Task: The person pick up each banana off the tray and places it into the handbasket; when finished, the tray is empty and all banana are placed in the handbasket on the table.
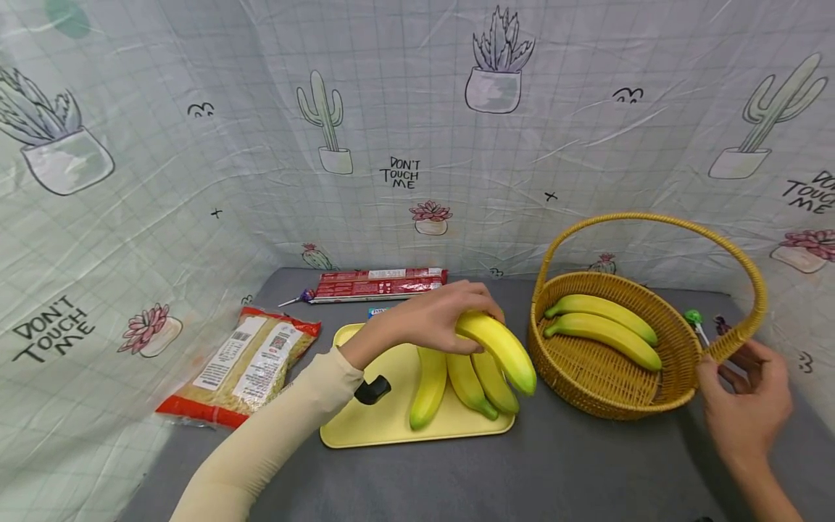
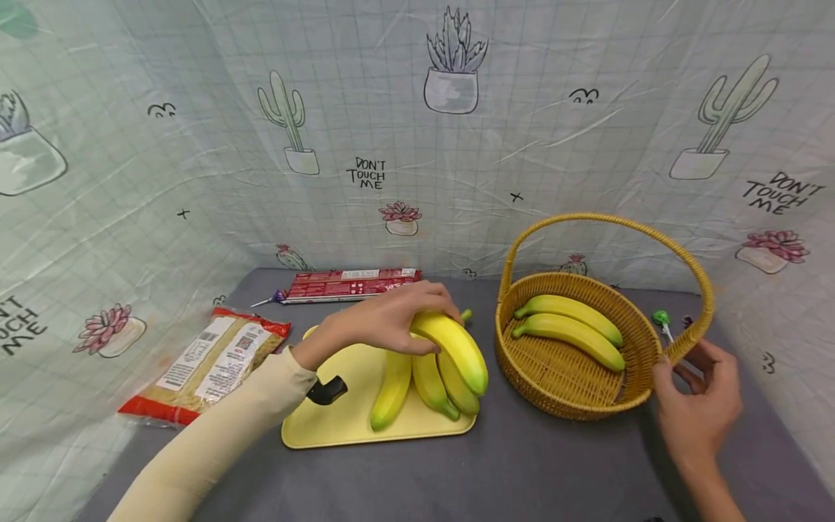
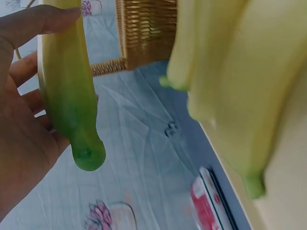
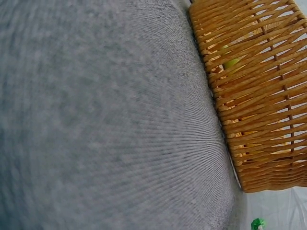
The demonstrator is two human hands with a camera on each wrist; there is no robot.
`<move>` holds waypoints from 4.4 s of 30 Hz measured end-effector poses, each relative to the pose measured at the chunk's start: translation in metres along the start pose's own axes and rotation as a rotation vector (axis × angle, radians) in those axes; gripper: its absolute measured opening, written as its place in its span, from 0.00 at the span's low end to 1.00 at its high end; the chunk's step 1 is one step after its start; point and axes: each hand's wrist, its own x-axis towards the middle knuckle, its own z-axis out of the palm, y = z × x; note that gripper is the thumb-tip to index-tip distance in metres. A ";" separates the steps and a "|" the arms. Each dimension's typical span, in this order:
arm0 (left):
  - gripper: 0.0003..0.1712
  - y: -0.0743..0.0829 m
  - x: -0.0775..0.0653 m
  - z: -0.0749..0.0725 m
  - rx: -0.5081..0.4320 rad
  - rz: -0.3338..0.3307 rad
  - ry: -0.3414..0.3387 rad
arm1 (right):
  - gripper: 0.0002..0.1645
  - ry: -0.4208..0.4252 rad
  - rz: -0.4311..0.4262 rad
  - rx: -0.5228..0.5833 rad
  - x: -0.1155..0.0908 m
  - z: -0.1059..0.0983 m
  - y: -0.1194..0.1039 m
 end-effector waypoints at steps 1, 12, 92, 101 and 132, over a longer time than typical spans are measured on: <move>0.22 0.001 0.004 0.000 0.001 0.008 0.003 | 0.32 -0.001 0.003 0.001 0.000 0.001 0.000; 0.24 0.014 0.047 0.006 0.016 0.035 -0.034 | 0.32 -0.007 0.001 0.003 -0.003 0.001 -0.001; 0.20 0.032 0.231 0.087 0.207 -0.422 -0.524 | 0.33 -0.017 0.003 0.028 0.000 -0.003 0.000; 0.21 0.042 0.210 0.049 0.121 -0.297 -0.483 | 0.33 -0.014 -0.008 0.018 -0.001 -0.003 0.000; 0.12 0.033 0.036 0.007 0.146 0.076 0.022 | 0.32 -0.005 0.006 0.014 -0.004 -0.003 -0.002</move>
